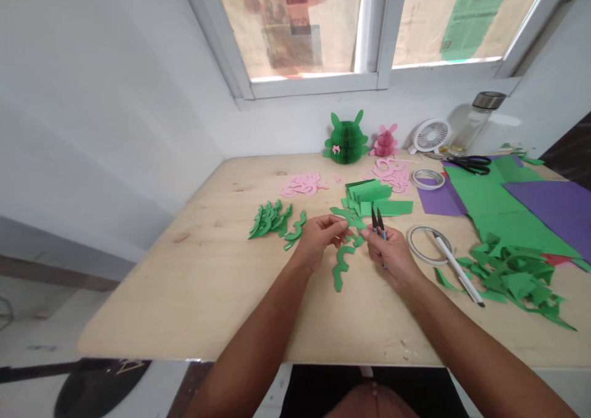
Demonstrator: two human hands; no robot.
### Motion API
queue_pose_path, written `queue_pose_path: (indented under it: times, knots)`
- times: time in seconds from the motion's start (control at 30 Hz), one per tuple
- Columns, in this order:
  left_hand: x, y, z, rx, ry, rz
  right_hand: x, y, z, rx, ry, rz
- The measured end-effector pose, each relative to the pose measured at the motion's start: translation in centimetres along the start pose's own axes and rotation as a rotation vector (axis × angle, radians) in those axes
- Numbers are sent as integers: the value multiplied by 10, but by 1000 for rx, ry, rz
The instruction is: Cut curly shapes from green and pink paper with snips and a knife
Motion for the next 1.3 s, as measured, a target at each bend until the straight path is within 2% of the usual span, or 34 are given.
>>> queue_pose_path:
  times: [0.43, 0.53, 0.73, 0.87, 0.93, 1.07, 1.13, 1.2, 1.23, 1.3]
  knots:
    - [4, 3, 2, 14, 116, 55, 4, 0, 0, 28, -139, -39]
    - [13, 5, -4, 2, 141, 32, 8, 3, -2, 40, -154, -67]
    - [47, 3, -24, -23, 288, -23, 12, 6, -3, 47, -143, -85]
    - [53, 0, -25, 17, 497, 12, 10, 5, -3, 56, -138, -77]
    - [57, 2, -25, 13, 608, -49, 10, 5, -3, 61, -133, -70]
    - [67, 0, -33, -80, 757, -327, 11, 6, -3, 65, -119, -60]
    - [60, -12, -43, -128, 778, -405, 12, 7, -4, 68, -112, -58]
    - [37, -35, -58, -204, 711, -370, 12, 7, -5, 74, -108, -56]
    - [20, -50, -67, -232, 612, -286, 12, 7, -5, 79, -108, -57]
    - [-22, -84, -83, -192, 428, -20, 13, 7, -6, 90, -113, -63]
Point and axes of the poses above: each hand's wrist, its own y-axis towards the middle knuckle, its own x-axis out of the back of the hand, z = x × y, the point moved 5 cm from there along y, towards the middle knuckle, and after that the axes turned 7 degrees about y, right-handed, at the moved point
